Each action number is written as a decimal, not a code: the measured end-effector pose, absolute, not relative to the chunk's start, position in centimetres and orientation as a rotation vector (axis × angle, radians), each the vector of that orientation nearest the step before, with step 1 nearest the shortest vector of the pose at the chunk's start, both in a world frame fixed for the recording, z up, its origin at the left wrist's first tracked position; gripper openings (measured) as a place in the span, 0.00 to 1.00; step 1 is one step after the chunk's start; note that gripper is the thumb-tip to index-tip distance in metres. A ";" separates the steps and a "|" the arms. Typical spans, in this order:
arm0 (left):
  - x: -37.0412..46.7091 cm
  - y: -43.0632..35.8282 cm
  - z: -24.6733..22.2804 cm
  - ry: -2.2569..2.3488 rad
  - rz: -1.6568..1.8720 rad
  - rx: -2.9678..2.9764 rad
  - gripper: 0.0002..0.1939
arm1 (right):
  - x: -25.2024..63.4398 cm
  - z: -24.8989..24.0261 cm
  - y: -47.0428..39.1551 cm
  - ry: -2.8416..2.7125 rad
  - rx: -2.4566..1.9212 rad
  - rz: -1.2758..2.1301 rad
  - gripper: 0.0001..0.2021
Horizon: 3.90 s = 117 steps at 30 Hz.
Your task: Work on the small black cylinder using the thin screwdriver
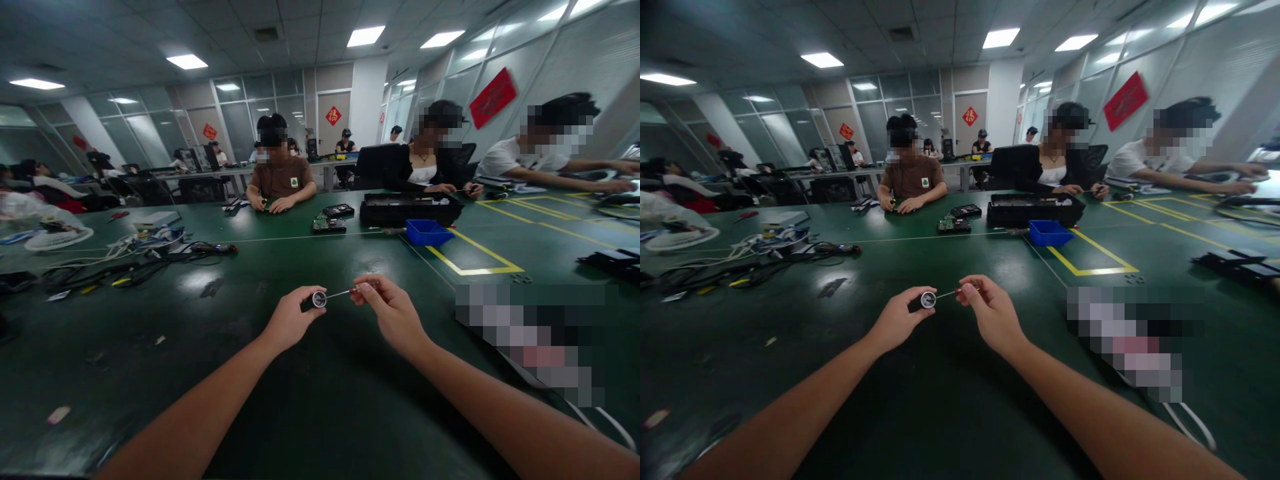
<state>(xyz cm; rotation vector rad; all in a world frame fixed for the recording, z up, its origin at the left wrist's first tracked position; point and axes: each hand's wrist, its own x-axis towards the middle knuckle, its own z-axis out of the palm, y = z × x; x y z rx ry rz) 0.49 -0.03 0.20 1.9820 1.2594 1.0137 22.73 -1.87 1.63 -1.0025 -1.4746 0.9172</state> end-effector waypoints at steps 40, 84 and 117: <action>0.4 -0.3 0.2 1.328 0.925 2.150 0.19 | 22.3 2.0 -2.6 -1.726 -1.276 0.659 0.15; 0.5 -0.3 0.5 1.348 0.865 2.228 0.19 | 22.7 2.4 -2.5 -1.696 -1.262 0.642 0.15; 0.3 -0.2 0.5 1.328 0.945 2.267 0.20 | 22.0 1.6 -1.3 -1.125 -1.035 1.185 0.15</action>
